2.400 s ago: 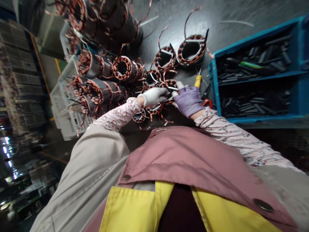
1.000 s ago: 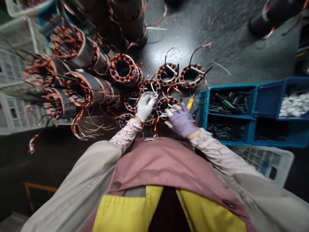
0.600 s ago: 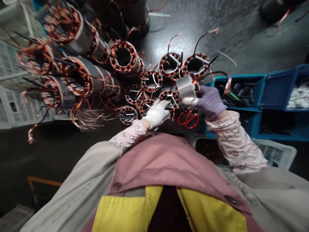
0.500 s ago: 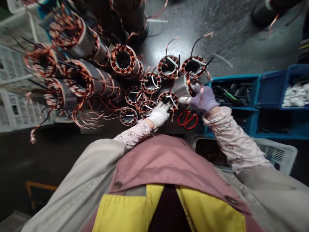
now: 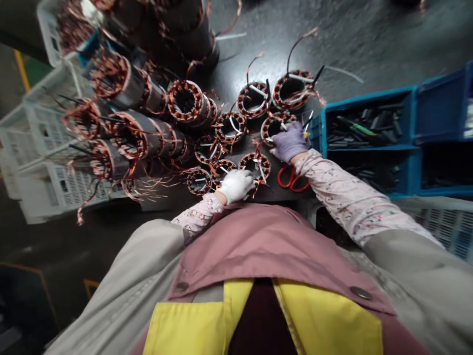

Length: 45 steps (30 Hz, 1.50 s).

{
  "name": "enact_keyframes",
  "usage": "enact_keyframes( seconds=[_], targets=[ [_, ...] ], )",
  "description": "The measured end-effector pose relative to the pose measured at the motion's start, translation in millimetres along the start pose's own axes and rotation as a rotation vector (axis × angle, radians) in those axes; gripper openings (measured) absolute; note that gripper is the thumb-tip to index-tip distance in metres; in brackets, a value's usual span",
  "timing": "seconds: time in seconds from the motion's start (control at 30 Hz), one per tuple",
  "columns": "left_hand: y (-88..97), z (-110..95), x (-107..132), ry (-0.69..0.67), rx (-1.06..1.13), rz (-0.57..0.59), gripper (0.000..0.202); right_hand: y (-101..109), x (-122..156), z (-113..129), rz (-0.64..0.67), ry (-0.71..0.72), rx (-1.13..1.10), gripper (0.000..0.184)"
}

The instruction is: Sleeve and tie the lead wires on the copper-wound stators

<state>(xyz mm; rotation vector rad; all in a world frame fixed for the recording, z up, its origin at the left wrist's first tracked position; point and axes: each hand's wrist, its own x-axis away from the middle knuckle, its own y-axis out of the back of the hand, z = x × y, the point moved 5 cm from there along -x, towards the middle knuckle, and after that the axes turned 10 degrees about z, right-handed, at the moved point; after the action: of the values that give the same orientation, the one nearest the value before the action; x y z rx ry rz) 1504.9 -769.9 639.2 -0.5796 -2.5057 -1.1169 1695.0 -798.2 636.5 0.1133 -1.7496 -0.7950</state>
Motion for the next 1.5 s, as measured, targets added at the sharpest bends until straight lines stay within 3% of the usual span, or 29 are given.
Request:
enact_keyframes(
  seconds=[0.13, 0.23, 0.37, 0.47, 0.57, 0.7, 0.8, 0.9, 1.13, 1.2, 1.3, 1.37, 1.43, 1.5],
  targets=[
    [22.7, 19.7, -15.2, 0.175, 0.014, -0.076, 0.036, 1.7, 27.6, 12.1, -0.091, 0.080, -0.045, 0.034],
    [25.3, 23.9, -37.6, 0.207, -0.029, -0.074, 0.052, -17.0, 64.6, 22.0, -0.229, 0.010, -0.210, 0.036],
    [22.3, 18.6, -60.1, 0.083, -0.056, -0.070, 0.039, -63.1, 80.3, 48.9, -0.134, -0.155, -0.358, 0.049],
    [23.9, 12.6, -65.8, -0.091, -0.116, 0.004, 0.038, -74.4, 69.9, 59.7, -0.099, -0.198, -0.429, 0.050],
    [28.7, 13.8, -66.0, -0.096, -0.195, 0.118, 0.037, -72.9, 66.0, 52.4, -0.084, -0.146, -0.462, 0.048],
    [32.4, 15.3, -58.7, 0.018, -0.241, 0.197, 0.037, -77.1, 89.0, 34.7, -0.180, -0.089, -0.456, 0.053],
    [31.3, 12.1, -50.3, 0.094, -0.253, 0.217, 0.040, -85.6, 107.5, 41.0, -0.268, 0.051, -0.376, 0.049],
    [30.1, 6.1, -47.5, 0.115, -0.271, 0.252, 0.043, -94.6, 109.7, 52.4, -0.261, 0.133, -0.300, 0.048],
    [37.7, -6.3, -74.4, 0.036, -0.227, 0.320, 0.032, -95.6, 89.7, 56.1, -0.228, 0.083, -0.307, 0.036],
    [33.9, -12.3, -75.4, -0.039, -0.110, 0.397, 0.034, -95.8, 83.7, 54.6, -0.199, 0.035, -0.364, 0.043],
    [23.7, -22.1, -57.7, -0.229, 0.163, 0.520, 0.036, -97.6, 76.4, 49.5, -0.143, -0.089, -0.488, 0.057],
    [24.3, -16.2, -42.5, -0.252, 0.212, 0.425, 0.032, -95.3, 75.5, 49.9, -0.141, -0.072, -0.504, 0.057],
    [27.1, -1.9, -31.0, -0.179, 0.105, 0.296, 0.033, -90.8, 77.9, 53.6, -0.153, 0.022, -0.443, 0.048],
    [25.5, 9.5, -26.3, -0.102, -0.085, 0.297, 0.040, -87.5, 82.0, 56.3, -0.142, 0.085, -0.362, 0.036]
  ],
)
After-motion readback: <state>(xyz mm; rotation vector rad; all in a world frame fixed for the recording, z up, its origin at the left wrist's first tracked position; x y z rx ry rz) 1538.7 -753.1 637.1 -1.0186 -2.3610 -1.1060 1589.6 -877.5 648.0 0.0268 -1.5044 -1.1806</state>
